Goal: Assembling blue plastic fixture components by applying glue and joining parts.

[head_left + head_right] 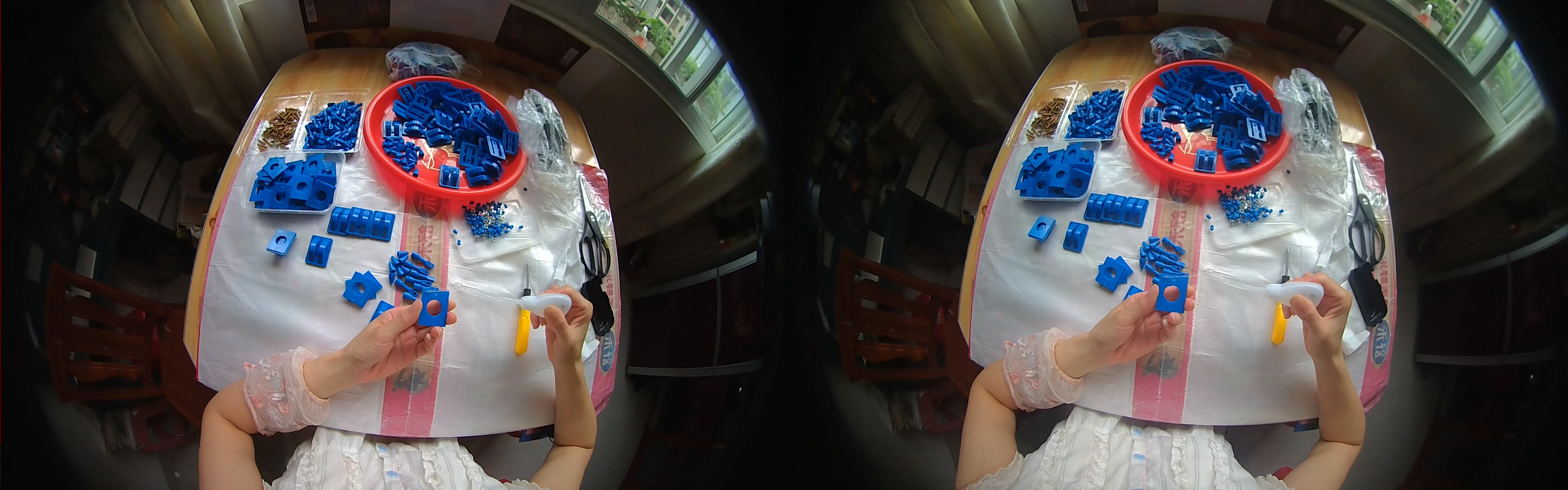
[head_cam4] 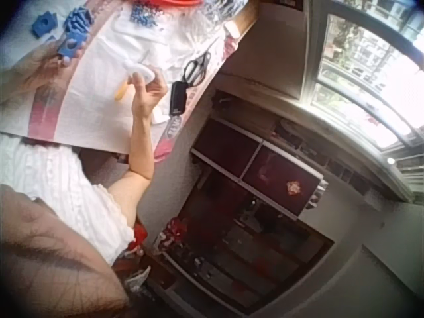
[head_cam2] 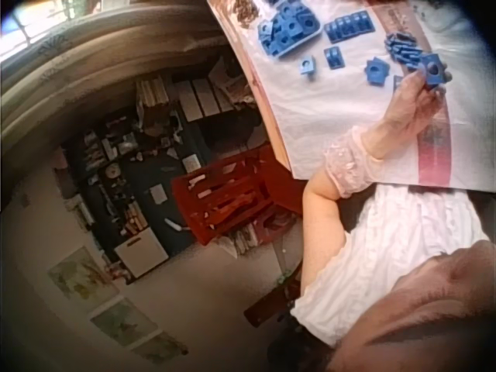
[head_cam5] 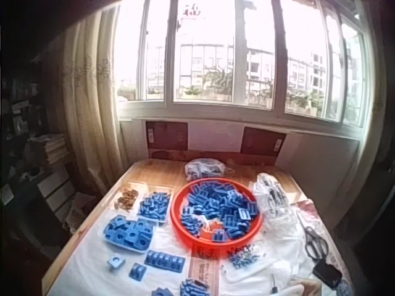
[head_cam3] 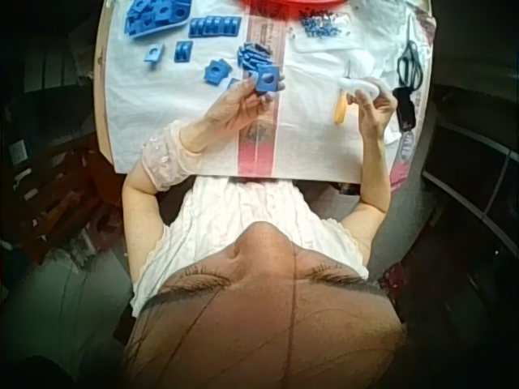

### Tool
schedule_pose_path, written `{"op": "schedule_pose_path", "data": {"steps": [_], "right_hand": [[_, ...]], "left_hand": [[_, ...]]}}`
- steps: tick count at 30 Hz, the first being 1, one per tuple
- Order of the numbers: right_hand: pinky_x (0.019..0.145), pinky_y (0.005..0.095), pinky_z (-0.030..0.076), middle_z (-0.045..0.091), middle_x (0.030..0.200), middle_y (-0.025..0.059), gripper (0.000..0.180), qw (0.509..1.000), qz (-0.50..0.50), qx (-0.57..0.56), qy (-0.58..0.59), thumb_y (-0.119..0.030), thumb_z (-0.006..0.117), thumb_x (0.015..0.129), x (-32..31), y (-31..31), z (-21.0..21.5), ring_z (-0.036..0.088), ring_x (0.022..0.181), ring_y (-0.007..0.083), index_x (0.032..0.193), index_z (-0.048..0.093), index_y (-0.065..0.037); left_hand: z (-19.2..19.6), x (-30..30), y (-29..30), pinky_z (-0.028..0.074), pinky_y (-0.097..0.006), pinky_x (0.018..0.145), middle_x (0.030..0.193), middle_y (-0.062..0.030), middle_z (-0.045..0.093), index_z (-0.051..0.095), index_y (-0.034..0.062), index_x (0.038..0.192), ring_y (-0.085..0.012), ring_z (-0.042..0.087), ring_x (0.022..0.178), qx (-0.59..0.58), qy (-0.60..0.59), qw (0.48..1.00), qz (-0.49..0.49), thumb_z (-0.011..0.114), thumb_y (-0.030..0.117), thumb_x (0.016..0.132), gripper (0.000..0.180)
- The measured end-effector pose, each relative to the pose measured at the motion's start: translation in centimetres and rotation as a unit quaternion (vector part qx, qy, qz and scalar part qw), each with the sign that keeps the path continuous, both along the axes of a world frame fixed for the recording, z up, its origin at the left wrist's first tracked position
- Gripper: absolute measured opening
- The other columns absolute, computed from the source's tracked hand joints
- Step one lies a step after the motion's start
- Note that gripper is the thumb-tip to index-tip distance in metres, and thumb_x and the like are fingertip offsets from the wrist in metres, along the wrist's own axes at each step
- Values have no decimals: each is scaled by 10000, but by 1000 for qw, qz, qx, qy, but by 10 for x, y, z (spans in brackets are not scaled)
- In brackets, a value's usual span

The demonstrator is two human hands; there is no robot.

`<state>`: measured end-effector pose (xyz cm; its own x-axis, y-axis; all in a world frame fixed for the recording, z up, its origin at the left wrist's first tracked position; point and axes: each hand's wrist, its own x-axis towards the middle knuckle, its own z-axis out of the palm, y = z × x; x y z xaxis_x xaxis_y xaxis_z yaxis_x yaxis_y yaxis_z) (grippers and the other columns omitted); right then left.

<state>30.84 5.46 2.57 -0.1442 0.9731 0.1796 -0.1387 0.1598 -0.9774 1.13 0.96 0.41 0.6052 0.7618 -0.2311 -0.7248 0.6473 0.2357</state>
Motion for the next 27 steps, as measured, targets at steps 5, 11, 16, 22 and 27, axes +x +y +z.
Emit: {"op": "schedule_pose_path", "data": {"steps": [5,11,16,22,27], "right_hand": [[571,245,549,648,796,69,238,1000,-2,1,-4,-189,751,851,0,0,-1,658,663,124,956,670,7],[577,245,553,656,805,72,239,1000,-2,0,-2,-192,752,851,0,0,-1,660,667,124,957,673,7],[574,245,548,655,801,71,242,1000,1,3,2,-196,751,852,0,1,-1,654,656,120,955,672,8],[574,246,546,650,794,69,244,1000,1,0,0,-194,751,851,0,0,0,651,653,121,951,669,13],[569,244,543,647,790,68,244,1000,-1,0,4,-194,754,849,-1,1,0,653,653,122,950,669,11]], "left_hand": [[0,0,0,552,-231,860,1214,-112,566,423,-10,1372,-117,611,963,0,-1,1000,-1,504,348,1015,512],[0,1,0,564,-203,845,1219,-113,609,467,-9,1358,-100,633,953,1,-10,1000,0,519,333,1014,488],[0,0,0,556,-225,868,1214,-119,565,421,-20,1366,-120,619,958,-4,-13,1000,-1,507,336,1015,507],[1,1,0,561,-205,848,1216,-114,608,467,-12,1358,-101,631,950,-3,-13,1000,0,523,332,1012,491],[1,1,0,563,-202,844,1214,-115,609,473,-11,1351,-100,633,945,-5,-7,1000,1,526,334,1010,487]]}}
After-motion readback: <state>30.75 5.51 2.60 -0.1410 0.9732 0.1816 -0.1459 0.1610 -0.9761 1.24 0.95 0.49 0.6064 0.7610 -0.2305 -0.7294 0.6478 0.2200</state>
